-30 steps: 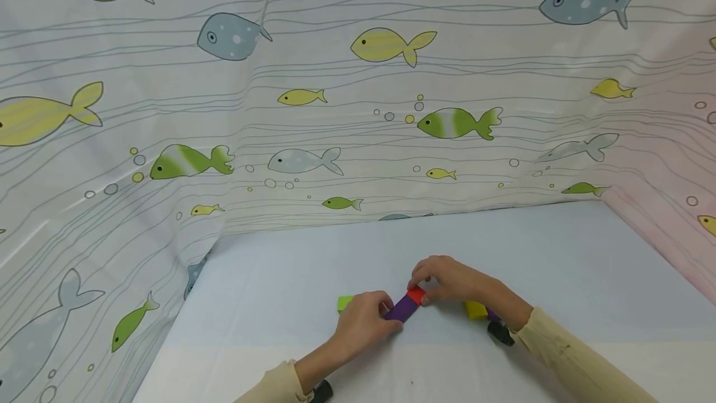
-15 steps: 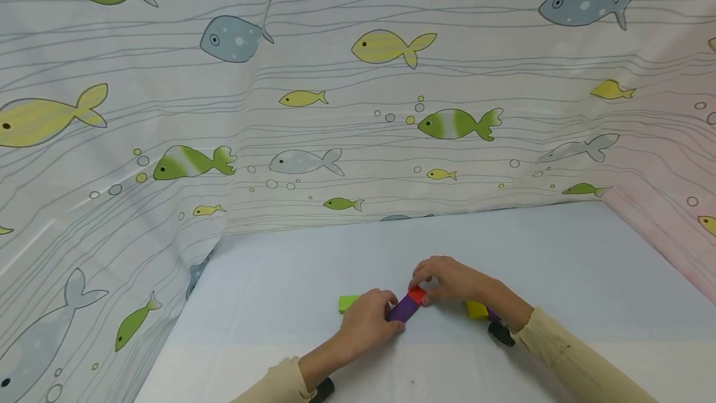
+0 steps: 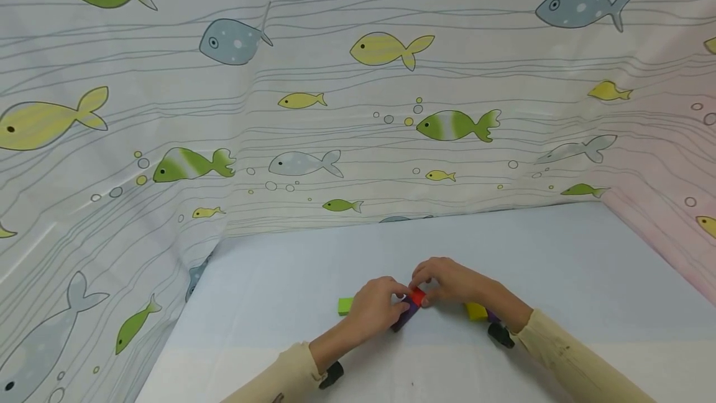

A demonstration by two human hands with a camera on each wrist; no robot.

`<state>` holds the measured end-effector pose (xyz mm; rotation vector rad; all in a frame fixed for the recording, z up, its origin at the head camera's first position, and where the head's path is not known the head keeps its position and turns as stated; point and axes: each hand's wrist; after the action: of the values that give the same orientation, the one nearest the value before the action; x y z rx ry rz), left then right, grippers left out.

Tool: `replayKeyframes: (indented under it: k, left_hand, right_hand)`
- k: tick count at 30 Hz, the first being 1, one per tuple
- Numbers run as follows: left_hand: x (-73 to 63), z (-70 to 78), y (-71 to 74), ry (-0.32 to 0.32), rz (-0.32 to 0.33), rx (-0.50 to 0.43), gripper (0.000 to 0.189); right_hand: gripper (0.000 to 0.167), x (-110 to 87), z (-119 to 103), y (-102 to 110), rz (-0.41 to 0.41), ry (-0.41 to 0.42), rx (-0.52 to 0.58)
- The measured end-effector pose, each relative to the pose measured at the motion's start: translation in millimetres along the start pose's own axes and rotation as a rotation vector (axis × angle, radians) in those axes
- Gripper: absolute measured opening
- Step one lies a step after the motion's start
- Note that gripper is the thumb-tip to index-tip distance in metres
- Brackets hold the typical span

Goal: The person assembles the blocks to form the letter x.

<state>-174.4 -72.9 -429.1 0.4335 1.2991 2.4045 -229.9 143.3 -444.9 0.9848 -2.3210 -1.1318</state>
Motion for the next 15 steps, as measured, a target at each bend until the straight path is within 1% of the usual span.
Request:
replayKeyframes:
  k: [6,10,15]
  left_hand:
    - [6.6,-1.0,-6.2,0.002,-0.002,0.009,0.014]
    - [8.7,-1.8,-7.5,0.010,-0.013,0.008,0.015]
    - [12.0,-4.2,-7.8,0.026,-0.029,-0.039,0.015]
  right_hand:
    - [0.024,0.7,1,0,-0.001,-0.006,0.001]
    - [0.024,0.4,1,0,-0.002,-0.008,0.018]
    - [0.024,0.3,1,0,0.000,-0.009,0.013]
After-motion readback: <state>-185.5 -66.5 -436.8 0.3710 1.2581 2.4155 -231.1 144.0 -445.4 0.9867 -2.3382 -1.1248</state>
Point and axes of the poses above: each hand's wrist, its own x-axis towards the middle knuckle, its own y-axis out of the back of the hand, z = x × y, and after that the axes turned 1 degree about x, right-handed
